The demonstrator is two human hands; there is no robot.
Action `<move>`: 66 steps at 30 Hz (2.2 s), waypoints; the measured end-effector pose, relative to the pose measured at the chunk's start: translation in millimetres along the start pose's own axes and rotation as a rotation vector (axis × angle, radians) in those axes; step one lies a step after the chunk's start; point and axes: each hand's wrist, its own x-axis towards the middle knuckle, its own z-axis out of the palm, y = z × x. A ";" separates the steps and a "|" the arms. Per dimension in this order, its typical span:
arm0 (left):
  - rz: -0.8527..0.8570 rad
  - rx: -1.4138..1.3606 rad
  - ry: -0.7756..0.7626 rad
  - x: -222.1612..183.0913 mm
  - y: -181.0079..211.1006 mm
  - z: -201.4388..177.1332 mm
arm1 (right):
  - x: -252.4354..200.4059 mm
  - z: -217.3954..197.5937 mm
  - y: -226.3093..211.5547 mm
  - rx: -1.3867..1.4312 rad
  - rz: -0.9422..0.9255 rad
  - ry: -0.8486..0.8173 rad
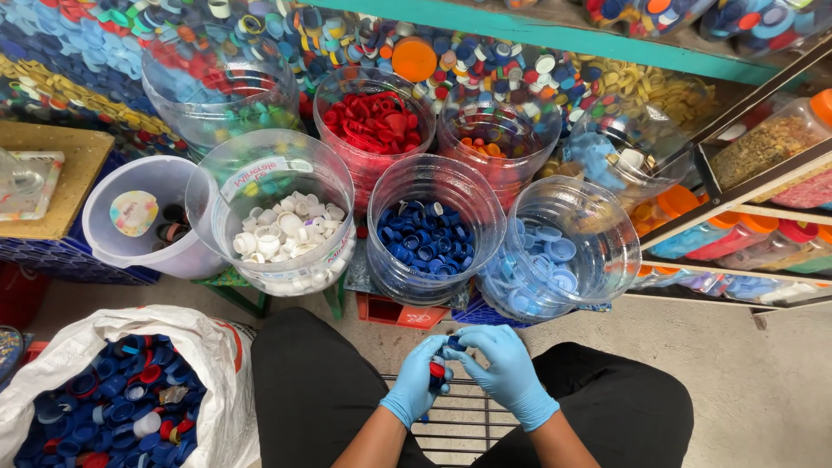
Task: The person sorts plastic bottle caps by color, picking them from a large white sack and placing them into clear plastic containers. They handle blue, red, and white caps, separating them into designated bins on a shelf.
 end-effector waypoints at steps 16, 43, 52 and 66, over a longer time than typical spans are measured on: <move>-0.033 0.022 -0.078 -19.6 13.8 6.9 | 78.6 -61.5 -46.2 0.025 -0.234 0.643; -0.050 0.052 -0.019 -16.6 8.9 9.2 | 23.7 22.1 15.0 -0.089 0.388 -0.403; -0.049 -0.005 0.008 -20.6 16.6 12.6 | 42.6 -23.4 -21.6 0.094 0.378 -0.098; -0.004 -0.055 -0.064 -1.4 3.6 -2.3 | 74.1 -61.7 -52.9 0.212 -0.245 0.722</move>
